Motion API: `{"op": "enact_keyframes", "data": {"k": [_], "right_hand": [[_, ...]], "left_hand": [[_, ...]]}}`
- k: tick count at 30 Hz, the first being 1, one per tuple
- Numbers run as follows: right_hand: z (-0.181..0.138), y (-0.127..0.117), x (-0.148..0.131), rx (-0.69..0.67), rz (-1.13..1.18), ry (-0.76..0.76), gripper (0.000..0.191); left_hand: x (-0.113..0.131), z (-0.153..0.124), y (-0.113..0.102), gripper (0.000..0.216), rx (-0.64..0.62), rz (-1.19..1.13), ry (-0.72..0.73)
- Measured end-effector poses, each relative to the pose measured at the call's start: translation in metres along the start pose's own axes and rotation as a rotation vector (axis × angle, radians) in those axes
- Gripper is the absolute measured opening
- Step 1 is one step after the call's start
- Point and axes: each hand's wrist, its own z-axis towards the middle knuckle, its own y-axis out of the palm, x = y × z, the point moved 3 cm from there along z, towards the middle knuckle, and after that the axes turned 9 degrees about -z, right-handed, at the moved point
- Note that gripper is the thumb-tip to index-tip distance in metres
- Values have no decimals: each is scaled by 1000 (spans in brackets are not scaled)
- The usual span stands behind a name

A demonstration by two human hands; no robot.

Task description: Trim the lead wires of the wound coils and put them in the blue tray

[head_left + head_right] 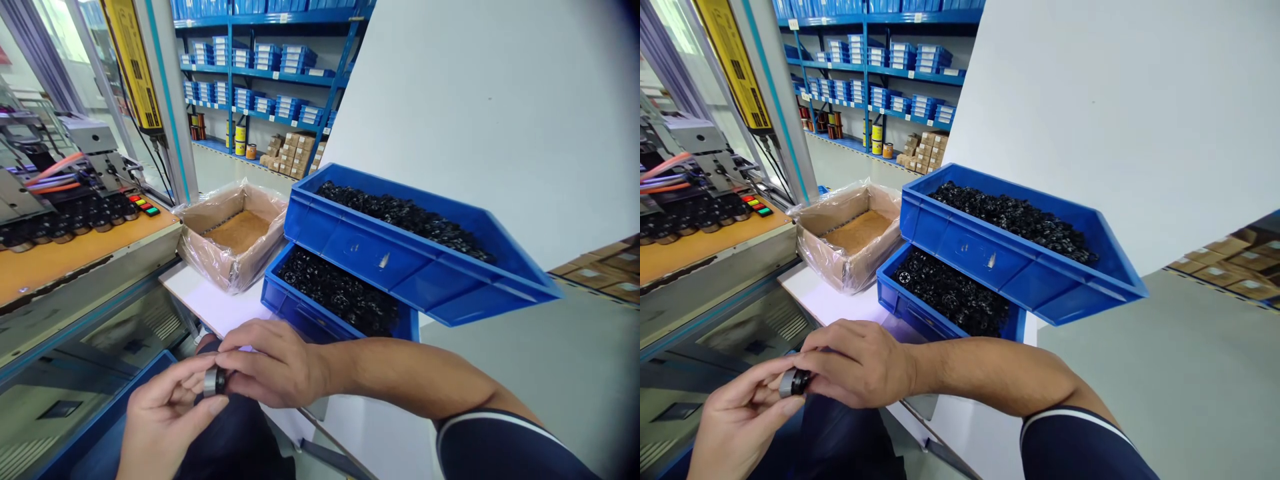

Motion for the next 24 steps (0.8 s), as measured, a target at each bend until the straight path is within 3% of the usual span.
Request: {"op": "enact_keyframes", "data": {"k": [19, 24], "right_hand": [[0, -2, -2, 52, -26, -77, 14], [0, -4, -4, 57, -100, -170, 14]], "left_hand": [[2, -2, -2, 42, 46, -29, -50], [-1, 0, -5, 43, 18, 0, -86]]}}
